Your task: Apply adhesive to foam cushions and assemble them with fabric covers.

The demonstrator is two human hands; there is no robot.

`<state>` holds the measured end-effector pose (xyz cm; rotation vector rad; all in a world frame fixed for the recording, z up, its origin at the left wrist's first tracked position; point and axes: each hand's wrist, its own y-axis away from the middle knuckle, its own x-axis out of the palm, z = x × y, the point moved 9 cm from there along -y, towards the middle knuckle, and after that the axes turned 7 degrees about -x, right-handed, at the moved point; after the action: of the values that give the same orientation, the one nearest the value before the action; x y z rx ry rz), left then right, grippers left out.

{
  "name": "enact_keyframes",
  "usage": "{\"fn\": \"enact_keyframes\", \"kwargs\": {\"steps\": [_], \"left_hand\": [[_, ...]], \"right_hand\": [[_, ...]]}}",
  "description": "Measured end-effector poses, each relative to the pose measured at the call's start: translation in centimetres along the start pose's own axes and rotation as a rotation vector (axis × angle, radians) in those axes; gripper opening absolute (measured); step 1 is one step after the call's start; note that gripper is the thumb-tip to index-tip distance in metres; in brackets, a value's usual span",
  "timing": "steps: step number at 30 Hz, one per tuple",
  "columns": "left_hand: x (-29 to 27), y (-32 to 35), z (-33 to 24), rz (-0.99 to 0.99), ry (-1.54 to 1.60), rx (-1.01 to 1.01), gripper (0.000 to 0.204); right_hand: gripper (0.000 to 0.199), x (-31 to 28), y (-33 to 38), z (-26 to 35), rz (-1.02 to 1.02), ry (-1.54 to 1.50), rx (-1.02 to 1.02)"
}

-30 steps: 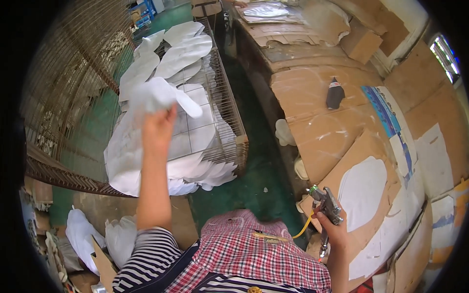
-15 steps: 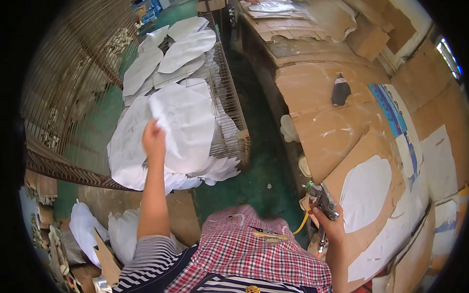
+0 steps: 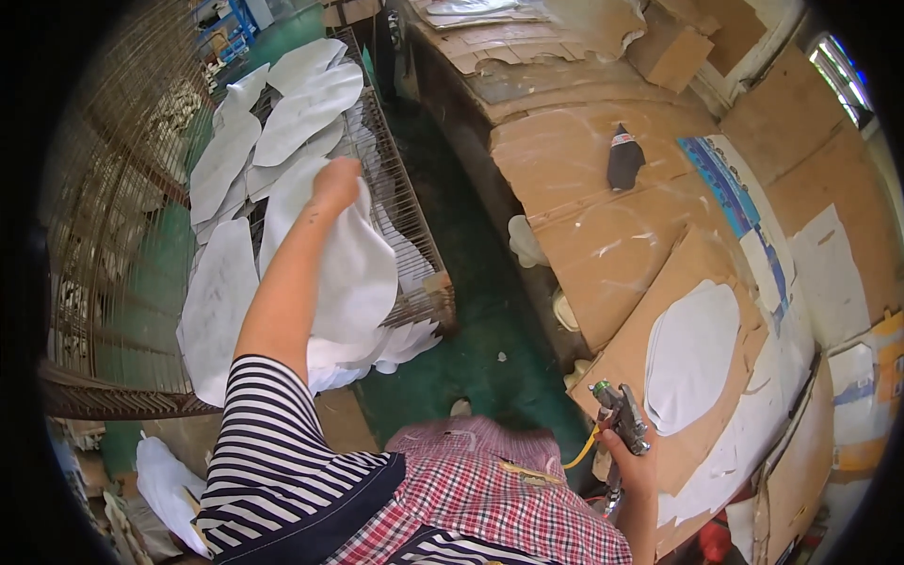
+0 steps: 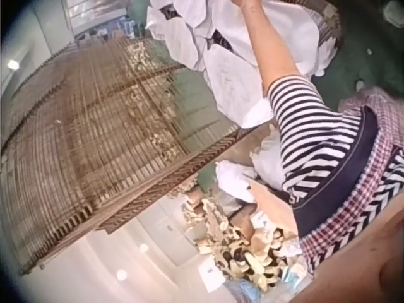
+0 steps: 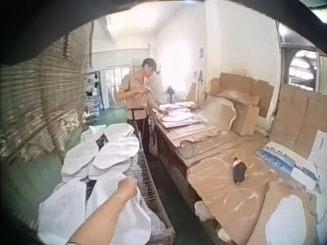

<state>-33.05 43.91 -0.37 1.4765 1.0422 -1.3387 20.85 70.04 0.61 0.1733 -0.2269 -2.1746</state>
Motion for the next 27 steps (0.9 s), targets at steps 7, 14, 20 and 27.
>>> {"fn": "enact_keyframes", "kwargs": {"steps": [7,14,20,27], "left_hand": [[-3.2,3.4,4.2,-0.38,0.482,-0.055,0.037],[-4.3,14.8,-0.8,-0.456,0.449,0.166,0.034],[1.0,14.2,-1.1,-0.376,0.369,0.052,0.029],[1.1,16.2,0.3,-0.176,0.702,0.089,0.035]], "right_hand": [[0.039,1.4,-0.9,-0.1,0.076,-0.003,-0.035],[0.038,5.4,-4.1,0.6,0.19,0.024,-0.061],[0.04,7.9,-4.0,2.1,0.346,0.032,-0.116],[0.039,5.3,-2.9,-0.7,0.252,0.034,-0.06]]}}
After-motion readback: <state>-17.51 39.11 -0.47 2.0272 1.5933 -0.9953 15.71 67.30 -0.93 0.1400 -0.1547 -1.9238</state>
